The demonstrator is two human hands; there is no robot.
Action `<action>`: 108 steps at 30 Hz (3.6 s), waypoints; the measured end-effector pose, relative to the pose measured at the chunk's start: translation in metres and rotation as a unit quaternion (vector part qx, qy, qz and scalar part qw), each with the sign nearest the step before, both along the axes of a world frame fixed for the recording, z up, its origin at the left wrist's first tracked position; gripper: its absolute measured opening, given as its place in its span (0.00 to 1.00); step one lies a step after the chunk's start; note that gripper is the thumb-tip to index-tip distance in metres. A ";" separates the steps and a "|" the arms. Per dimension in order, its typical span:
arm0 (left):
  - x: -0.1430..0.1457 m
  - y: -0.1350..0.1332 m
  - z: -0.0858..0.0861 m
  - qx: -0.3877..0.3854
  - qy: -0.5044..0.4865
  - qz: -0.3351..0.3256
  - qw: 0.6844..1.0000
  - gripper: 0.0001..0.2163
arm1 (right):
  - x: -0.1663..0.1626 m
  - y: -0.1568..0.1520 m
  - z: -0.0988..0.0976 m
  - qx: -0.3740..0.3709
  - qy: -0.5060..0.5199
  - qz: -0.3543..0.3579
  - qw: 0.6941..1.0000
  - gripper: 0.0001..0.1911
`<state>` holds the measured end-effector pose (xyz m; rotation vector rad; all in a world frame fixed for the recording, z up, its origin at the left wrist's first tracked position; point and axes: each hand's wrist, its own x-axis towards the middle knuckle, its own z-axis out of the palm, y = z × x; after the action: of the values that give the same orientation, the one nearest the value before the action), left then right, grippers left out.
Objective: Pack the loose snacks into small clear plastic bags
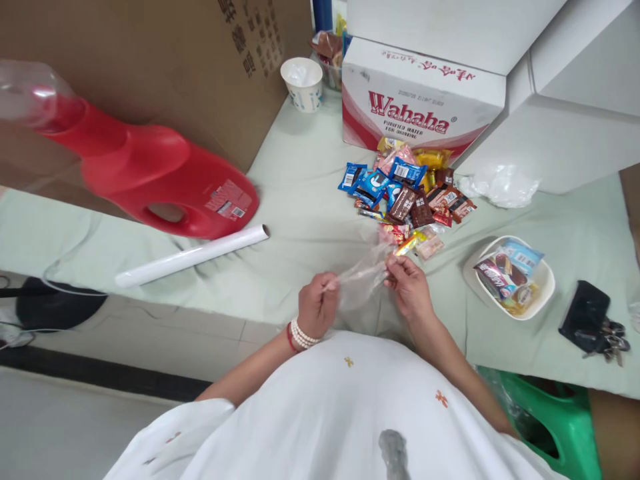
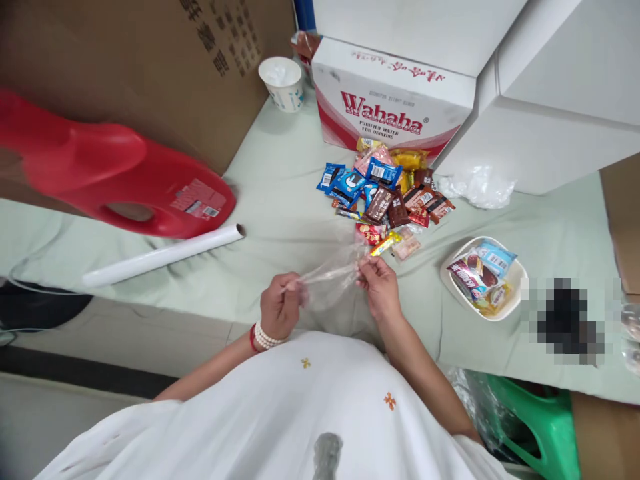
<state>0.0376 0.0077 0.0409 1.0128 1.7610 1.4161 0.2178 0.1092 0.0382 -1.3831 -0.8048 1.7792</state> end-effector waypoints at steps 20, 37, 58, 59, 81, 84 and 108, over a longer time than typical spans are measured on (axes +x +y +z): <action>-0.002 0.063 -0.019 -0.024 0.358 -0.137 0.923 0.18 | -0.007 -0.011 -0.006 0.064 -0.079 0.049 0.994 0.19; 0.027 0.026 -0.026 -0.052 0.417 -0.263 0.868 0.13 | 0.010 -0.015 -0.012 0.002 -0.065 0.016 0.998 0.22; 0.026 0.029 -0.036 -0.112 0.241 -0.214 0.940 0.06 | 0.015 -0.030 -0.021 0.009 -0.067 0.055 0.996 0.26; 0.025 0.029 -0.037 -0.108 0.234 -0.209 0.943 0.06 | 0.015 -0.030 -0.020 0.013 -0.070 0.055 0.996 0.25; 0.010 0.025 -0.030 0.012 0.028 -0.184 0.982 0.10 | 0.008 -0.035 -0.003 0.038 -0.085 0.132 0.987 0.19; 0.002 0.026 -0.023 -0.013 -0.111 -0.118 0.987 0.12 | 0.014 -0.036 -0.005 0.047 -0.098 0.115 0.987 0.18; -0.036 0.020 -0.017 -0.126 -0.262 -0.062 0.955 0.09 | 0.012 0.037 0.007 0.339 -0.443 0.284 0.780 0.20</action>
<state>0.0021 0.0277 0.0241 0.5356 1.4092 1.2037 0.2295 0.1467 0.0448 -1.4893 -2.3015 0.8683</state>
